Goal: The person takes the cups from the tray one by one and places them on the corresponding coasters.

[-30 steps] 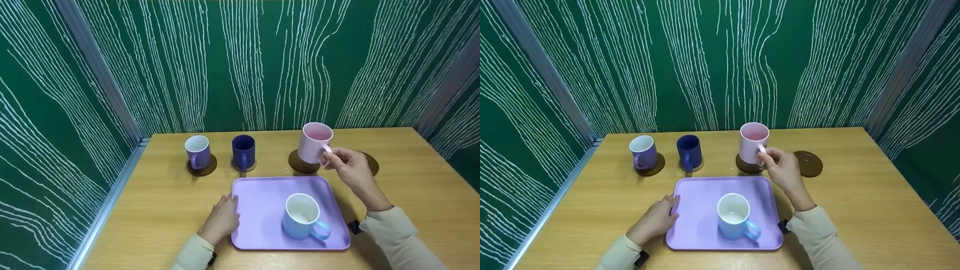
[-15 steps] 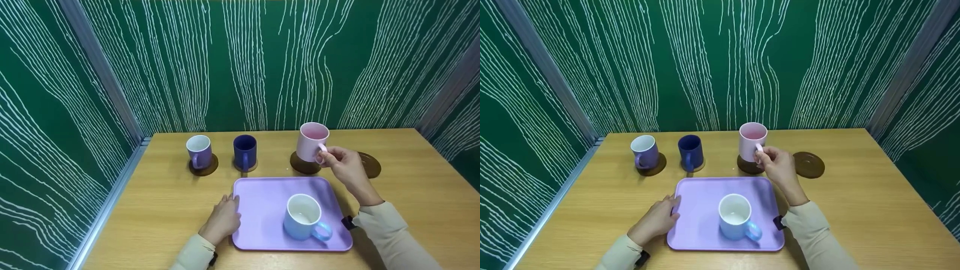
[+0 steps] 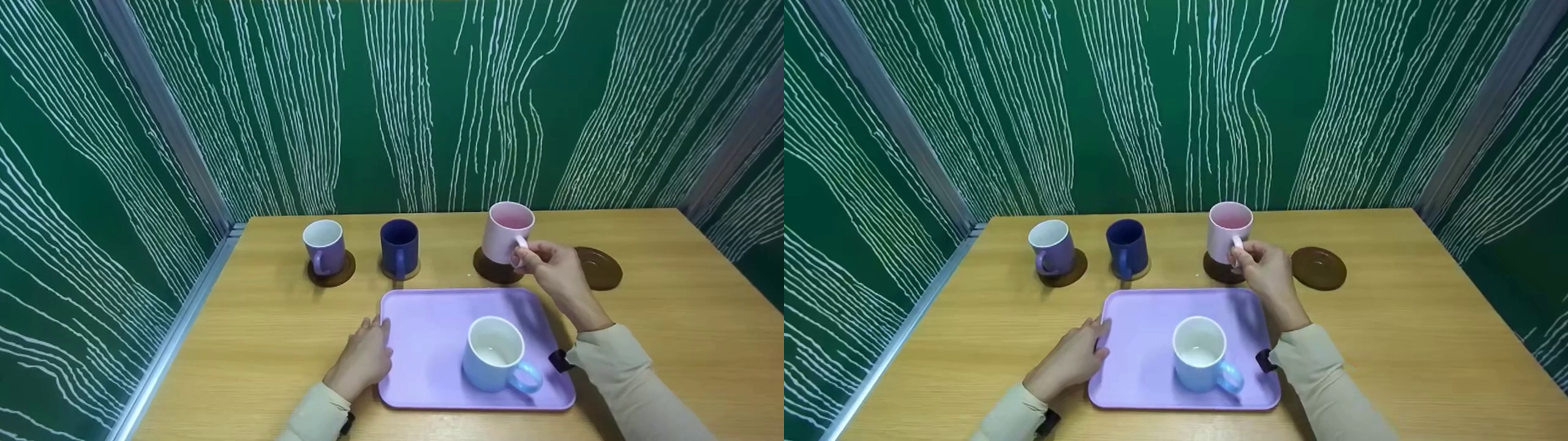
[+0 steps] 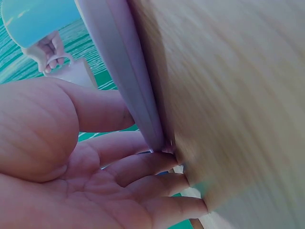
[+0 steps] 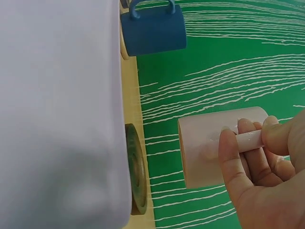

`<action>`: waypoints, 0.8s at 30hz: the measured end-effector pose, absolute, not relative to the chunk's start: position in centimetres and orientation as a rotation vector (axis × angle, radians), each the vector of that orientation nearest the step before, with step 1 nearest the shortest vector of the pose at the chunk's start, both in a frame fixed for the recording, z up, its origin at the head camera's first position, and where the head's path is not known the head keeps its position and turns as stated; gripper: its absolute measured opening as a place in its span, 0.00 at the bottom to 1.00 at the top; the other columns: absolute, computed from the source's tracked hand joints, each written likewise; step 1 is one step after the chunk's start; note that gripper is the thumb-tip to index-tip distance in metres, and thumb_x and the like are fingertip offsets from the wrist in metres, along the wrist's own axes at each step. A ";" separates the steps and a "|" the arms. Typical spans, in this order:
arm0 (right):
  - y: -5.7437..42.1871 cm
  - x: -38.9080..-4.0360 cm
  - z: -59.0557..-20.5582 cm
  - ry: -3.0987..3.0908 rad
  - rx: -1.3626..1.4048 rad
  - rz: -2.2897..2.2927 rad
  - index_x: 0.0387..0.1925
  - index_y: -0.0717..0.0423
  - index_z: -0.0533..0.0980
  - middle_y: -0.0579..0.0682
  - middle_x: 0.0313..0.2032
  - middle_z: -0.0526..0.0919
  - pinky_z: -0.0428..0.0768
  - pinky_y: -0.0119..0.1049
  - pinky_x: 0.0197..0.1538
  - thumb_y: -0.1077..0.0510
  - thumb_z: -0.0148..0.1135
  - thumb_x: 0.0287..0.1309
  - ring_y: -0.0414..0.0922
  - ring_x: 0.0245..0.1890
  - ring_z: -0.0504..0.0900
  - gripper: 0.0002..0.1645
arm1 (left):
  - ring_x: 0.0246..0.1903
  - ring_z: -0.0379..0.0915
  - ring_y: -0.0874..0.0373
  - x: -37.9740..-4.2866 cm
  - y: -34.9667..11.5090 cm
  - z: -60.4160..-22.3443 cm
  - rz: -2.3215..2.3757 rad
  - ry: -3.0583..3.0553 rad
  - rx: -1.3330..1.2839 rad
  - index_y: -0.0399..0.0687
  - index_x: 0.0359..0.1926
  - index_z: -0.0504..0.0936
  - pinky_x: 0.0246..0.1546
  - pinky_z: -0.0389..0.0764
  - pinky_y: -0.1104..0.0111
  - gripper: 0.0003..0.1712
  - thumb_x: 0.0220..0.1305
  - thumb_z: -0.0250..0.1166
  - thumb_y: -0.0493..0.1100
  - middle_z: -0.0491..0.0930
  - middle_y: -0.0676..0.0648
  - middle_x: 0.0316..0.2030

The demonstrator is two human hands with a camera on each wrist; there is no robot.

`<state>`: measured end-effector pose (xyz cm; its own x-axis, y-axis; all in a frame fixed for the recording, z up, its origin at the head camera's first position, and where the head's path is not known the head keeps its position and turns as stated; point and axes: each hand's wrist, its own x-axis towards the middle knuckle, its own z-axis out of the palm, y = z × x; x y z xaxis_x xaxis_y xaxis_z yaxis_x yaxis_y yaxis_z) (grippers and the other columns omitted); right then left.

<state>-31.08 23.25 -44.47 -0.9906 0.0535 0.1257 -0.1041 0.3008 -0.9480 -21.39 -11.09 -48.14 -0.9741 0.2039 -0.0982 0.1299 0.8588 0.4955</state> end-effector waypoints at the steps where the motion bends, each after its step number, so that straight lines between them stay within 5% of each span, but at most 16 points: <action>1: 23.2 -31.2 -44.6 -2.425 0.037 1.789 0.51 0.71 0.81 0.54 0.39 0.86 0.86 0.31 0.49 0.56 0.63 0.73 0.42 0.39 0.84 0.19 | 0.75 0.54 0.31 -21.4 -11.1 -48.1 0.756 2.881 0.252 0.29 0.72 0.69 0.71 0.59 0.34 0.32 0.70 0.63 0.35 0.64 0.28 0.73; 24: 23.2 -32.9 -46.8 -2.462 -0.063 1.829 0.52 0.72 0.81 0.55 0.40 0.85 0.87 0.32 0.47 0.55 0.64 0.72 0.40 0.40 0.83 0.21 | 0.75 0.54 0.30 -21.5 -11.1 -48.2 0.761 2.886 0.255 0.30 0.72 0.69 0.71 0.59 0.34 0.32 0.70 0.63 0.34 0.63 0.28 0.73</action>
